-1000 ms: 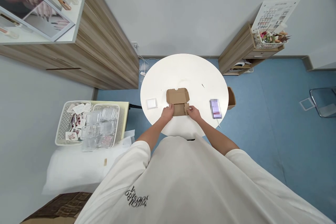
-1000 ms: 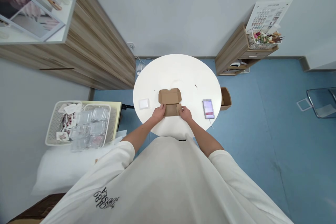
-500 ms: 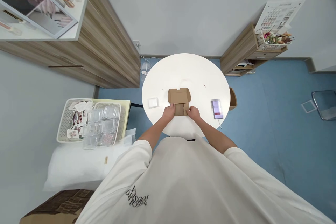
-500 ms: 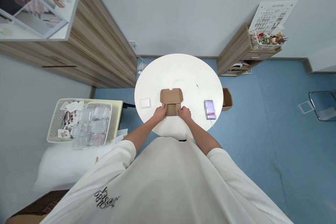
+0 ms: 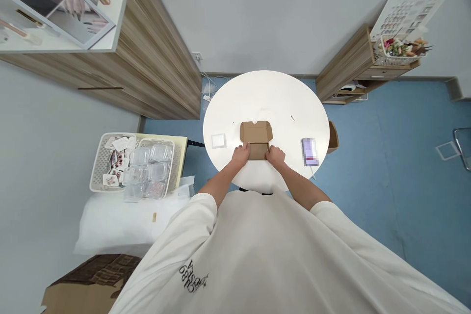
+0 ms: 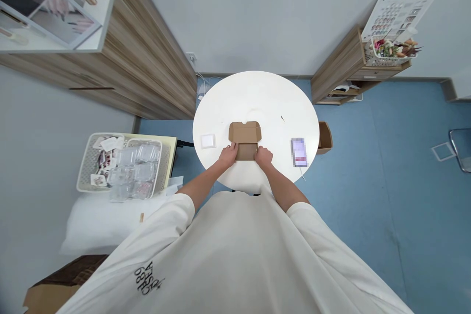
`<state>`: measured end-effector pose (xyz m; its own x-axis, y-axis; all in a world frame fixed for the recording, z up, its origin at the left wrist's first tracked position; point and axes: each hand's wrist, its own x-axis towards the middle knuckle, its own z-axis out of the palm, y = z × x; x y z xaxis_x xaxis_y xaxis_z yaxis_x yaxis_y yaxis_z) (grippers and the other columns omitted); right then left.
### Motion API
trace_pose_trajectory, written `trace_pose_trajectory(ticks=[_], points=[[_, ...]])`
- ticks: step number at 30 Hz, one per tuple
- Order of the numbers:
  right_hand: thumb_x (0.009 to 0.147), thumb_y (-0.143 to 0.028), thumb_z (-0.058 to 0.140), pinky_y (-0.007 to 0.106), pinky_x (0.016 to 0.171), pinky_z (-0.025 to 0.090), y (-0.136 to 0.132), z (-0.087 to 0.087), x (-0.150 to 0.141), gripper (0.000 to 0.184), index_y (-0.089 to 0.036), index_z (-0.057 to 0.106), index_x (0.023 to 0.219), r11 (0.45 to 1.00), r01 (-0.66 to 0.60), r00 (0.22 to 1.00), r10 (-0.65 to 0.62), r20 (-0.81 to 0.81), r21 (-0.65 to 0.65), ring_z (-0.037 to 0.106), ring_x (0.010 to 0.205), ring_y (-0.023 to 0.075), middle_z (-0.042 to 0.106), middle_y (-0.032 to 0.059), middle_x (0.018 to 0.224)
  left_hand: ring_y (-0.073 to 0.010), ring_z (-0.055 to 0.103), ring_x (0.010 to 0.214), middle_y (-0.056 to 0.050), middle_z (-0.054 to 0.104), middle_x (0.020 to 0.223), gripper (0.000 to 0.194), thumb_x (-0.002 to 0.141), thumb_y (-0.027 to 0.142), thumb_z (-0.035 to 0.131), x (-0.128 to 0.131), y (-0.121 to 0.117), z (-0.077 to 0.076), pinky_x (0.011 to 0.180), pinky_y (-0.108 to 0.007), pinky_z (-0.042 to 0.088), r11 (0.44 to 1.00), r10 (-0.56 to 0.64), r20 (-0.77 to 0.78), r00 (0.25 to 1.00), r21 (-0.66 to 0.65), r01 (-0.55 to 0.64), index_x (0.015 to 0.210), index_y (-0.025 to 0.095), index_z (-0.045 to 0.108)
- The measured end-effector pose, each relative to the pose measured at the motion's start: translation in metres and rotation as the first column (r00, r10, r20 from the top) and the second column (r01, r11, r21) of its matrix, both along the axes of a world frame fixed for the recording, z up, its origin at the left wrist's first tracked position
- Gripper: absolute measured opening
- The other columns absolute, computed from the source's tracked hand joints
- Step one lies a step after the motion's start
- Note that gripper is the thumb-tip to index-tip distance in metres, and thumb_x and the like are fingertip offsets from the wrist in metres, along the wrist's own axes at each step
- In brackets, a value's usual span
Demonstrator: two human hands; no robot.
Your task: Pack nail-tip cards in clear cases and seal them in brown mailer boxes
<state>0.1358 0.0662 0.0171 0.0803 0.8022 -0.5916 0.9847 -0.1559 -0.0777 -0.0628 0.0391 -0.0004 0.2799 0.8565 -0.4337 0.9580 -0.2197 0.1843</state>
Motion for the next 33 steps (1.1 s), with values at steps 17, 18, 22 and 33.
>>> trace_pose_trajectory(ticks=[17, 18, 22, 33], points=[[0.086, -0.033, 0.071, 0.036, 0.091, 0.045, -0.012, 0.005, 0.008, 0.092, -0.021, 0.015, 0.157, 0.948, -0.296, 0.937, 0.311, -0.160, 0.114, 0.054, 0.116, 0.0294, 0.041, 0.0178, 0.143, -0.0321, 0.058, 0.112, -0.020, 0.049, 0.137, 0.088, 0.076, 0.010, 0.072, 0.000, -0.002, 0.007, 0.089, -0.040, 0.047, 0.999, -0.015, 0.002, 1.000, 0.042, 0.015, 0.154, 0.015, 0.031], [0.085, -0.033, 0.073, 0.036, 0.091, 0.045, -0.009, 0.005, 0.006, 0.095, -0.021, 0.013, 0.158, 0.946, -0.310, 0.938, 0.320, -0.134, 0.091, 0.054, 0.116, 0.0300, 0.041, 0.0182, 0.142, -0.0321, 0.058, 0.112, -0.020, 0.049, 0.137, 0.087, 0.076, 0.009, 0.071, 0.001, -0.002, 0.008, 0.089, -0.040, 0.047, 0.999, -0.013, 0.000, 1.000, 0.042, 0.013, 0.154, 0.015, 0.032], [0.084, -0.034, 0.075, 0.037, 0.091, 0.045, -0.001, 0.005, -0.002, 0.099, -0.022, 0.010, 0.158, 0.947, -0.322, 0.945, 0.322, -0.052, 0.013, 0.053, 0.118, 0.0311, 0.042, 0.0186, 0.139, -0.0330, 0.057, 0.114, -0.022, 0.049, 0.138, 0.085, 0.076, 0.007, 0.068, 0.002, -0.003, 0.011, 0.089, -0.041, 0.048, 0.999, 0.011, 0.021, 1.000, 0.032, -0.012, 0.153, 0.013, 0.032], [0.086, -0.040, 0.074, 0.036, 0.090, 0.044, 0.000, 0.014, -0.007, 0.094, -0.025, 0.014, 0.157, 0.945, -0.326, 0.946, 0.326, -0.006, -0.039, 0.053, 0.120, 0.0304, 0.043, 0.0178, 0.138, -0.0296, 0.052, 0.129, -0.016, 0.046, 0.149, 0.048, 0.100, 0.024, 0.045, -0.043, -0.017, 0.021, 0.109, -0.042, 0.040, 0.943, 0.270, 0.343, 0.900, 0.093, -0.318, 0.148, 0.020, 0.041]])
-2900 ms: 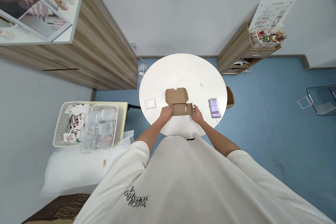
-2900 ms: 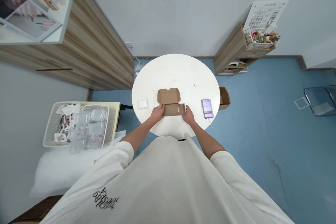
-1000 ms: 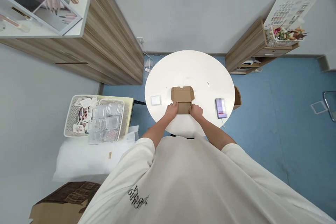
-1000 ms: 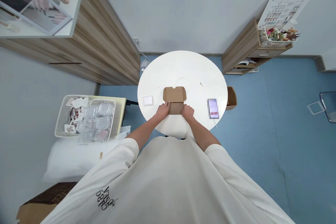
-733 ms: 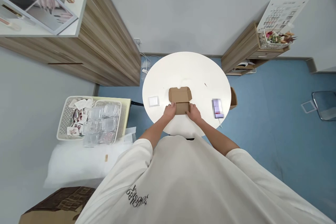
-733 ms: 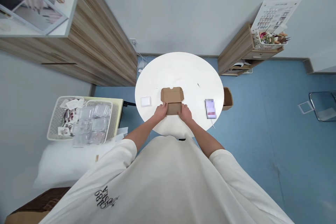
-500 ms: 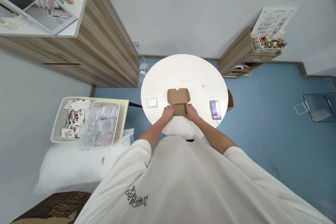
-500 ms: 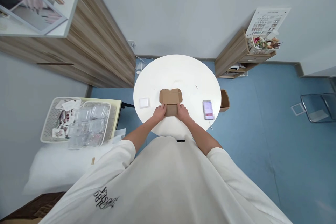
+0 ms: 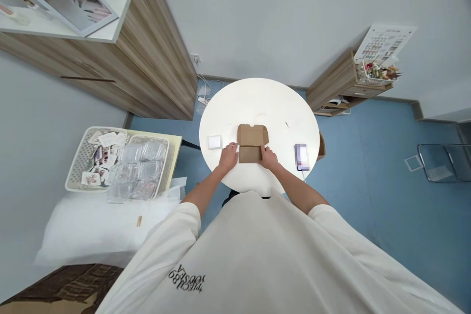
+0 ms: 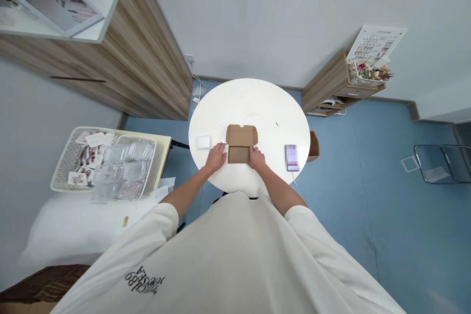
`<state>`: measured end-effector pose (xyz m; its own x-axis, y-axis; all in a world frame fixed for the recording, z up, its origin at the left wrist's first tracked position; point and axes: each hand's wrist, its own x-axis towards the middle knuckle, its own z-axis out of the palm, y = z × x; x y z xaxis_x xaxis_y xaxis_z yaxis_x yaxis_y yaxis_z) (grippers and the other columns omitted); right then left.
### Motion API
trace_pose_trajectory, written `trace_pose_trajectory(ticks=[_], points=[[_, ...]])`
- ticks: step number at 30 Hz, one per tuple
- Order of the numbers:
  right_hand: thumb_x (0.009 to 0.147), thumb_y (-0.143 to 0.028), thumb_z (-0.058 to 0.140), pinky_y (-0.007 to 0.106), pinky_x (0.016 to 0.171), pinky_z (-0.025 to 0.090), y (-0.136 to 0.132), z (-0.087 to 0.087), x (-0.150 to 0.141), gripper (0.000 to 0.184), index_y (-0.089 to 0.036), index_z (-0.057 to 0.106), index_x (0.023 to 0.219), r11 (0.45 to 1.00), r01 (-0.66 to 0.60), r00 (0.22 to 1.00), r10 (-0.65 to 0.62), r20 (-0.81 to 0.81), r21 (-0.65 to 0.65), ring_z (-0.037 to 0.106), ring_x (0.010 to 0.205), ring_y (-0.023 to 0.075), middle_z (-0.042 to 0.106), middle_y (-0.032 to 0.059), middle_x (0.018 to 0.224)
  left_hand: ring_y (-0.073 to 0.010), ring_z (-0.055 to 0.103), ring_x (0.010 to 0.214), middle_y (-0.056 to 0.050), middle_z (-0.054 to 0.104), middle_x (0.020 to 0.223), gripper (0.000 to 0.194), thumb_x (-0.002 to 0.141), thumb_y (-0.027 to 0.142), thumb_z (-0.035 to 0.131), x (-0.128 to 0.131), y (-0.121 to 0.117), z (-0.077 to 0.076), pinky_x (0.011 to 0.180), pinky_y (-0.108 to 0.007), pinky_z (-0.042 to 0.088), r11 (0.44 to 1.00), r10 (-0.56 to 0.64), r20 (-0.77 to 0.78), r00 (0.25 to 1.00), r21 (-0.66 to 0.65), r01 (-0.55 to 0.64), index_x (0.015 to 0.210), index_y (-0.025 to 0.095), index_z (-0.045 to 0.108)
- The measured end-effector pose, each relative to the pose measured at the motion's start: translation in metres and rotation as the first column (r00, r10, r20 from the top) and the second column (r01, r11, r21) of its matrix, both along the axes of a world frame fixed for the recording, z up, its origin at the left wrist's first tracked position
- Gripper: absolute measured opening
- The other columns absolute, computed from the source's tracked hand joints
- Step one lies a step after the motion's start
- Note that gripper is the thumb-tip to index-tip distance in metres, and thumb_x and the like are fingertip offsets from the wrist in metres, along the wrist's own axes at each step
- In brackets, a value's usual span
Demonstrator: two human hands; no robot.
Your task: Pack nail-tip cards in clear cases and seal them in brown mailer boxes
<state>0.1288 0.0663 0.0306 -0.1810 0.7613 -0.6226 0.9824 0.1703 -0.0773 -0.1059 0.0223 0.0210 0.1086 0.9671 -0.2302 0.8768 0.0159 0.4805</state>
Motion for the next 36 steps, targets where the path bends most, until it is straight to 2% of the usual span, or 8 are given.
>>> trace_pose_trajectory(ticks=[2, 4, 7, 10, 18, 26, 32, 36], points=[[0.086, -0.039, 0.074, 0.035, 0.090, 0.044, 0.000, 0.001, -0.001, 0.094, -0.025, 0.014, 0.157, 1.000, 0.003, 1.000, -0.003, 0.006, -0.005, 0.053, 0.119, 0.0304, 0.043, 0.0177, 0.138, -0.0297, 0.052, 0.129, -0.016, 0.050, 0.144, 0.042, 0.102, 0.026, 0.042, -0.023, 0.005, -0.001, 0.109, -0.042, 0.041, 0.971, 0.238, 0.017, 0.971, 0.011, -0.239, 0.142, 0.019, 0.045], [0.087, -0.039, 0.073, 0.035, 0.090, 0.044, 0.000, 0.001, -0.001, 0.094, -0.024, 0.013, 0.157, 1.000, 0.001, 1.000, -0.001, 0.008, -0.006, 0.053, 0.119, 0.0304, 0.043, 0.0177, 0.138, -0.0324, 0.052, 0.131, -0.018, 0.050, 0.141, 0.039, 0.101, 0.028, 0.046, -0.047, 0.012, -0.005, 0.109, -0.045, 0.042, 0.870, 0.492, 0.001, 0.870, -0.009, -0.492, 0.139, 0.018, 0.046], [0.087, -0.038, 0.072, 0.035, 0.089, 0.045, -0.001, 0.001, -0.001, 0.093, -0.023, 0.014, 0.157, 1.000, -0.001, 1.000, 0.001, 0.004, -0.003, 0.054, 0.119, 0.0301, 0.044, 0.0178, 0.138, -0.0365, 0.052, 0.131, -0.020, 0.050, 0.141, 0.045, 0.097, 0.034, 0.056, -0.077, 0.023, -0.018, 0.106, -0.049, 0.044, 0.708, 0.699, -0.022, 0.714, -0.113, -0.697, 0.137, 0.017, 0.045], [0.087, -0.038, 0.072, 0.035, 0.089, 0.045, -0.001, 0.000, -0.001, 0.092, -0.023, 0.014, 0.157, 1.000, 0.003, 1.000, -0.003, 0.000, 0.004, 0.053, 0.118, 0.0298, 0.045, 0.0174, 0.138, -0.0381, 0.055, 0.129, -0.022, 0.051, 0.140, 0.051, 0.093, 0.038, 0.063, -0.090, 0.031, -0.031, 0.104, -0.050, 0.046, 0.635, 0.754, -0.020, 0.657, -0.236, -0.736, 0.134, 0.015, 0.045], [0.088, -0.037, 0.071, 0.035, 0.088, 0.046, -0.001, -0.003, -0.001, 0.089, -0.025, 0.015, 0.155, 1.000, 0.021, 1.000, -0.021, -0.002, 0.011, 0.054, 0.116, 0.0294, 0.045, 0.0166, 0.137, -0.0385, 0.056, 0.127, -0.020, 0.059, 0.133, 0.059, 0.078, 0.036, 0.081, -0.088, 0.042, -0.042, 0.102, -0.050, 0.047, 0.571, 0.787, -0.052, 0.615, -0.315, -0.758, 0.125, 0.019, 0.049], [0.089, -0.032, 0.070, 0.036, 0.089, 0.045, -0.002, -0.001, -0.001, 0.085, -0.024, 0.018, 0.155, 1.000, 0.025, 1.000, -0.025, -0.004, 0.017, 0.054, 0.118, 0.0294, 0.045, 0.0171, 0.137, -0.0210, 0.067, 0.107, -0.005, 0.070, 0.115, 0.018, 0.092, 0.031, 0.061, -0.075, 0.025, -0.021, 0.089, -0.031, 0.050, 0.625, 0.780, 0.179, 0.600, -0.281, -0.728, 0.107, 0.024, 0.056], [0.088, -0.034, 0.070, 0.037, 0.090, 0.045, -0.002, -0.001, 0.001, 0.086, -0.023, 0.018, 0.156, 1.000, 0.005, 1.000, -0.005, -0.026, 0.006, 0.053, 0.119, 0.0305, 0.044, 0.0180, 0.138, -0.0162, 0.070, 0.095, -0.005, 0.073, 0.108, 0.019, 0.088, 0.026, 0.064, -0.034, 0.011, 0.003, 0.085, -0.027, 0.052, 0.779, 0.619, 0.469, 0.630, -0.268, -0.567, 0.106, 0.021, 0.060], [0.087, -0.035, 0.071, 0.037, 0.091, 0.045, -0.003, 0.000, 0.002, 0.090, -0.022, 0.016, 0.157, 1.000, 0.007, 0.999, -0.007, -0.047, 0.005, 0.053, 0.121, 0.0312, 0.043, 0.0194, 0.139, -0.0173, 0.071, 0.091, -0.004, 0.074, 0.101, 0.019, 0.087, 0.025, 0.068, 0.007, 0.011, 0.006, 0.082, -0.029, 0.053, 0.819, 0.568, 0.384, 0.728, -0.353, -0.453, 0.103, 0.021, 0.061]])
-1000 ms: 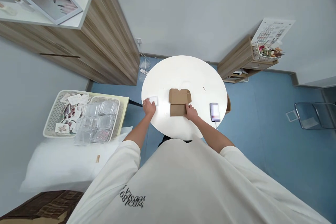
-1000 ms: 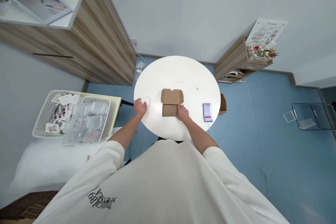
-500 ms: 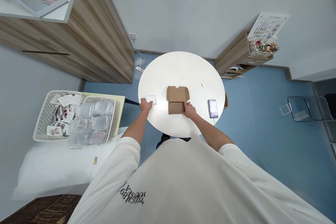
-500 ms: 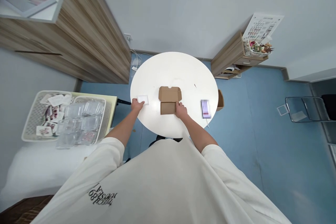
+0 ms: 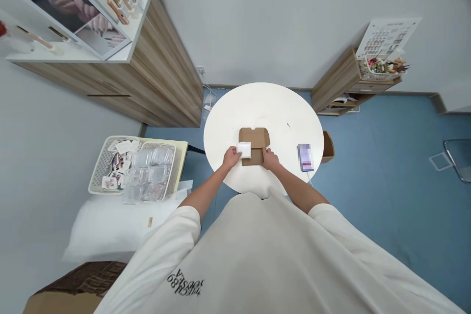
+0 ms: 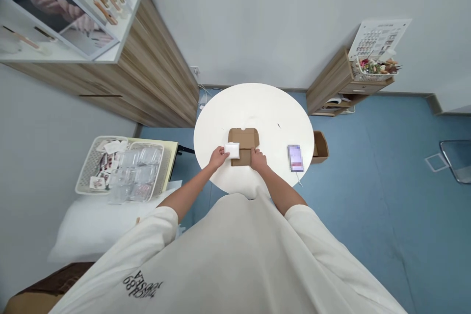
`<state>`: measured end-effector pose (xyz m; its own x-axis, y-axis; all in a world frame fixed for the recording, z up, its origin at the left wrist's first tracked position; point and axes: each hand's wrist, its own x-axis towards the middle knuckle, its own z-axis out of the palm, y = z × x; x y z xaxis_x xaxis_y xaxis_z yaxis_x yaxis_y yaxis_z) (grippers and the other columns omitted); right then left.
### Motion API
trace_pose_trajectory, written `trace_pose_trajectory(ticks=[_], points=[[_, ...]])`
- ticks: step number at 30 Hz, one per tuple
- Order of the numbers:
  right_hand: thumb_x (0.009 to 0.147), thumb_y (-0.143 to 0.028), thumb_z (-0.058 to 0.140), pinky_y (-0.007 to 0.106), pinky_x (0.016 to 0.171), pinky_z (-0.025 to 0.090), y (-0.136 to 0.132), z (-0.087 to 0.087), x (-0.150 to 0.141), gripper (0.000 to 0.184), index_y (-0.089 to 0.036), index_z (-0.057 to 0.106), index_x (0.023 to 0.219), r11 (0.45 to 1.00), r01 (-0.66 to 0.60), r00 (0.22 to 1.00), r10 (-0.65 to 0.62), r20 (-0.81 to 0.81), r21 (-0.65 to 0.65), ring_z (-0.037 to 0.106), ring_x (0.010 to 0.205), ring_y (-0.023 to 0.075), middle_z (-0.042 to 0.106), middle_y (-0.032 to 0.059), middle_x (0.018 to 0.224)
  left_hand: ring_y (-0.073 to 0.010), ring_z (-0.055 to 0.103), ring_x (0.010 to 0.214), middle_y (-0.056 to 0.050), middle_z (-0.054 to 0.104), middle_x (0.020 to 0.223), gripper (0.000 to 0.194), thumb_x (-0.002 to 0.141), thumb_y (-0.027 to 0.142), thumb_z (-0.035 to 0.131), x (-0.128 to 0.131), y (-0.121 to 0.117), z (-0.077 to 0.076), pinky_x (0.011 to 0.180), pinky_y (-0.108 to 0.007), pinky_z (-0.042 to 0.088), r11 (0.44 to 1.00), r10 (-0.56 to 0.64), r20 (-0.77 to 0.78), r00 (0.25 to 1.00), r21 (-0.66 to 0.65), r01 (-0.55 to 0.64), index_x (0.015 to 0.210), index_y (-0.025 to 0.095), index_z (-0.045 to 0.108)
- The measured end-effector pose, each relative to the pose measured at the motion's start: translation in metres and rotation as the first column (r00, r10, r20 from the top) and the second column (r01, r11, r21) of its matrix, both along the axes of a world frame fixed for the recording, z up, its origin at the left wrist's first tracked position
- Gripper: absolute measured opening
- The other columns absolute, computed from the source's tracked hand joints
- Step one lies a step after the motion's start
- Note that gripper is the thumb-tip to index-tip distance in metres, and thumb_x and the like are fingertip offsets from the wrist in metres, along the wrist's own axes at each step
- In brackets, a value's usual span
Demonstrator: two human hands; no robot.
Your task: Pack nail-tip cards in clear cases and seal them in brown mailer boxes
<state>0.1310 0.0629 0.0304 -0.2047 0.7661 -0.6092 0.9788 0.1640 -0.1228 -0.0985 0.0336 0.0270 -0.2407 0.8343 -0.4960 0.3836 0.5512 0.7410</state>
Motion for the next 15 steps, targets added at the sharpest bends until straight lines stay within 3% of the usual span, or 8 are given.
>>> trace_pose_trajectory(ticks=[7, 15], points=[[0.086, -0.033, 0.071, 0.039, 0.093, 0.045, -0.002, -0.003, 0.004, 0.088, -0.021, 0.018, 0.156, 1.000, 0.026, 0.999, -0.025, -0.041, 0.012, 0.053, 0.122, 0.0323, 0.044, 0.0202, 0.141, -0.0230, 0.069, 0.104, -0.007, 0.073, 0.113, 0.025, 0.087, 0.025, 0.066, 0.058, 0.007, -0.009, 0.080, -0.032, 0.051, 0.961, -0.221, -0.187, 0.957, -0.207, 0.181, 0.110, 0.023, 0.057], [0.086, -0.031, 0.074, 0.036, 0.094, 0.043, -0.003, -0.006, 0.005, 0.091, -0.023, 0.017, 0.156, 0.999, 0.040, 0.998, -0.041, -0.039, -0.010, 0.052, 0.123, 0.0302, 0.044, 0.0186, 0.141, -0.0268, 0.068, 0.112, -0.013, 0.070, 0.122, 0.038, 0.090, 0.022, 0.060, 0.083, 0.011, -0.017, 0.084, -0.036, 0.051, 0.917, -0.335, -0.250, 0.908, -0.308, 0.253, 0.128, 0.022, 0.051]])
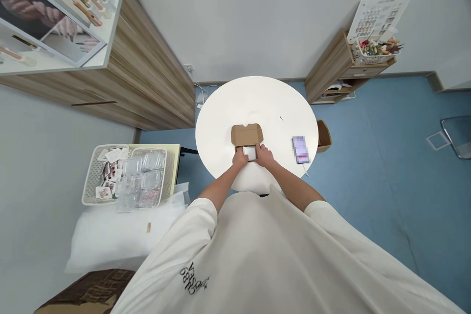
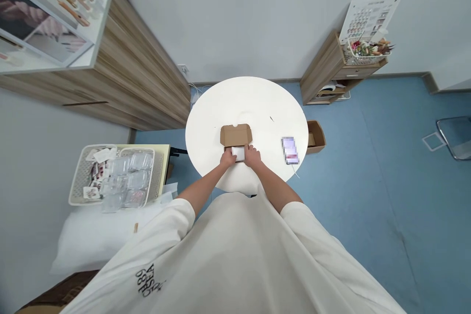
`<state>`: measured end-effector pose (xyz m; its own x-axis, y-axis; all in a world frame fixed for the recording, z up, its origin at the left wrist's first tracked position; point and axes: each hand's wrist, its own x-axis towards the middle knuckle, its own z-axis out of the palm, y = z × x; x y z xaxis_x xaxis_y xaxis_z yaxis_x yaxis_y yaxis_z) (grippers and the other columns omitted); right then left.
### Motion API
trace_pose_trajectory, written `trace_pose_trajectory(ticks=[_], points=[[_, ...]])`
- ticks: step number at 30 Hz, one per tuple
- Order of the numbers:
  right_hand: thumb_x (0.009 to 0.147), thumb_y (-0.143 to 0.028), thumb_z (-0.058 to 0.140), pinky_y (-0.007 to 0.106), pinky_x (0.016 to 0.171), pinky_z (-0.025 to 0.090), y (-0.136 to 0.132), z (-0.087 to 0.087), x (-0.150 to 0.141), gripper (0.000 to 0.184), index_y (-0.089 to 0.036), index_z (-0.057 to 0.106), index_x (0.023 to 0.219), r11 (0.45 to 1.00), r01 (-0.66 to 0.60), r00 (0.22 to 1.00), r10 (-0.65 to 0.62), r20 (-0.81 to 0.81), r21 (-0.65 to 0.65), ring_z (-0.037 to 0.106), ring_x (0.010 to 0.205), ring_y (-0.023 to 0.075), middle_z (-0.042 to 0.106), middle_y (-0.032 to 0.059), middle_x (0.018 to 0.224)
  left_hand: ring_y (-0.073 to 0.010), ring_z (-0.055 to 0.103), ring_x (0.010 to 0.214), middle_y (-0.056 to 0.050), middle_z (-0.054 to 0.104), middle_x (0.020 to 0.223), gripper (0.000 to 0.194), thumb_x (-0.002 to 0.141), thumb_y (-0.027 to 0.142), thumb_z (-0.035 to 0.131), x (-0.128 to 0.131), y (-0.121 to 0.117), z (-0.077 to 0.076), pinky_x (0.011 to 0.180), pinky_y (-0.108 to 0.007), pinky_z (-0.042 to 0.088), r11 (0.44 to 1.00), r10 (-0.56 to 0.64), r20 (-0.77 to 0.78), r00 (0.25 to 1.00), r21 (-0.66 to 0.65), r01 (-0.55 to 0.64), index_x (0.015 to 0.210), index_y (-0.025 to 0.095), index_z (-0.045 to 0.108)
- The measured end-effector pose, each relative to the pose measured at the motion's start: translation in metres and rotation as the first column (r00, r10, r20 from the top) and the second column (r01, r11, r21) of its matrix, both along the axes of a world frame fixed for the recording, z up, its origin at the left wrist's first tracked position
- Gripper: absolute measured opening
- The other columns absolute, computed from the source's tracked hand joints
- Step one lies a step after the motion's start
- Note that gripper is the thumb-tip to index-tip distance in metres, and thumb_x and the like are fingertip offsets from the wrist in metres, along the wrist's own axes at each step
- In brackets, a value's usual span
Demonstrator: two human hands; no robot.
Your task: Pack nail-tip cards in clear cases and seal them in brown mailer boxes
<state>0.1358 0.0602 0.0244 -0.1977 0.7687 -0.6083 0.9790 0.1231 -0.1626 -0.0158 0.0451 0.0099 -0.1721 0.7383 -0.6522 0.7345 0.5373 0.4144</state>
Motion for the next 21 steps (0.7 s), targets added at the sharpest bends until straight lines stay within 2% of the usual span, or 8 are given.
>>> trace_pose_trajectory(ticks=[4, 8, 11, 15, 18, 20, 21], points=[[0.087, -0.031, 0.072, 0.037, 0.095, 0.043, -0.001, 0.003, 0.000, 0.090, -0.021, 0.017, 0.157, 1.000, -0.007, 1.000, 0.007, -0.001, 0.002, 0.052, 0.123, 0.0302, 0.045, 0.0190, 0.140, -0.0273, 0.068, 0.109, -0.014, 0.070, 0.120, 0.041, 0.087, 0.012, 0.057, -0.003, -0.003, 0.003, 0.086, -0.036, 0.049, 0.999, 0.003, -0.010, 1.000, 0.053, -0.002, 0.127, 0.021, 0.052], [0.086, -0.032, 0.073, 0.037, 0.095, 0.043, -0.001, 0.002, 0.001, 0.092, -0.022, 0.017, 0.157, 1.000, -0.006, 1.000, 0.006, -0.008, 0.009, 0.052, 0.124, 0.0308, 0.044, 0.0197, 0.142, -0.0248, 0.066, 0.109, -0.011, 0.070, 0.116, 0.028, 0.091, 0.012, 0.052, -0.019, -0.006, 0.008, 0.088, -0.035, 0.049, 0.979, 0.010, 0.034, 0.999, 0.202, -0.017, 0.116, 0.022, 0.057], [0.084, -0.032, 0.075, 0.038, 0.095, 0.044, -0.002, -0.002, 0.002, 0.094, -0.023, 0.017, 0.157, 1.000, -0.001, 1.000, 0.001, -0.027, 0.015, 0.052, 0.123, 0.0319, 0.045, 0.0189, 0.141, -0.0233, 0.064, 0.111, -0.010, 0.067, 0.120, 0.025, 0.093, 0.016, 0.051, -0.039, -0.003, 0.008, 0.089, -0.034, 0.049, 0.949, 0.129, 0.063, 0.990, 0.282, -0.142, 0.116, 0.022, 0.057], [0.082, -0.031, 0.076, 0.040, 0.094, 0.045, -0.008, -0.007, 0.009, 0.092, -0.023, 0.024, 0.156, 0.998, 0.031, 0.992, -0.024, -0.127, 0.059, 0.052, 0.122, 0.0342, 0.046, 0.0192, 0.141, -0.0225, 0.063, 0.114, -0.012, 0.061, 0.130, 0.037, 0.089, 0.019, 0.059, -0.061, 0.007, 0.002, 0.094, -0.033, 0.048, 0.907, 0.305, 0.164, 0.938, 0.250, -0.339, 0.125, 0.020, 0.054], [0.085, -0.032, 0.069, 0.041, 0.096, 0.046, -0.010, -0.009, 0.016, 0.071, -0.023, 0.038, 0.148, 0.984, 0.139, 0.959, -0.106, -0.264, 0.109, 0.052, 0.123, 0.0333, 0.046, 0.0175, 0.143, -0.0229, 0.063, 0.115, -0.014, 0.059, 0.135, 0.042, 0.088, 0.021, 0.062, -0.069, 0.016, -0.003, 0.097, -0.034, 0.046, 0.885, 0.356, 0.273, 0.894, 0.210, -0.416, 0.129, 0.020, 0.053], [0.090, -0.033, 0.059, 0.041, 0.096, 0.047, -0.007, -0.008, 0.020, 0.053, -0.022, 0.046, 0.141, 0.945, 0.306, 0.889, -0.240, -0.390, 0.116, 0.054, 0.120, 0.0303, 0.049, 0.0155, 0.141, -0.0238, 0.062, 0.117, -0.013, 0.060, 0.136, 0.043, 0.088, 0.025, 0.064, -0.070, 0.021, -0.004, 0.098, -0.034, 0.046, 0.869, 0.386, 0.330, 0.862, 0.183, -0.459, 0.129, 0.021, 0.054], [0.091, -0.033, 0.054, 0.041, 0.096, 0.048, -0.004, -0.006, 0.022, 0.050, -0.022, 0.047, 0.139, 0.909, 0.405, 0.829, -0.322, -0.457, 0.094, 0.056, 0.117, 0.0288, 0.051, 0.0147, 0.140, -0.0242, 0.062, 0.118, -0.012, 0.061, 0.135, 0.042, 0.088, 0.027, 0.064, -0.071, 0.023, -0.005, 0.098, -0.034, 0.046, 0.861, 0.402, 0.355, 0.844, 0.168, -0.480, 0.128, 0.022, 0.055]])
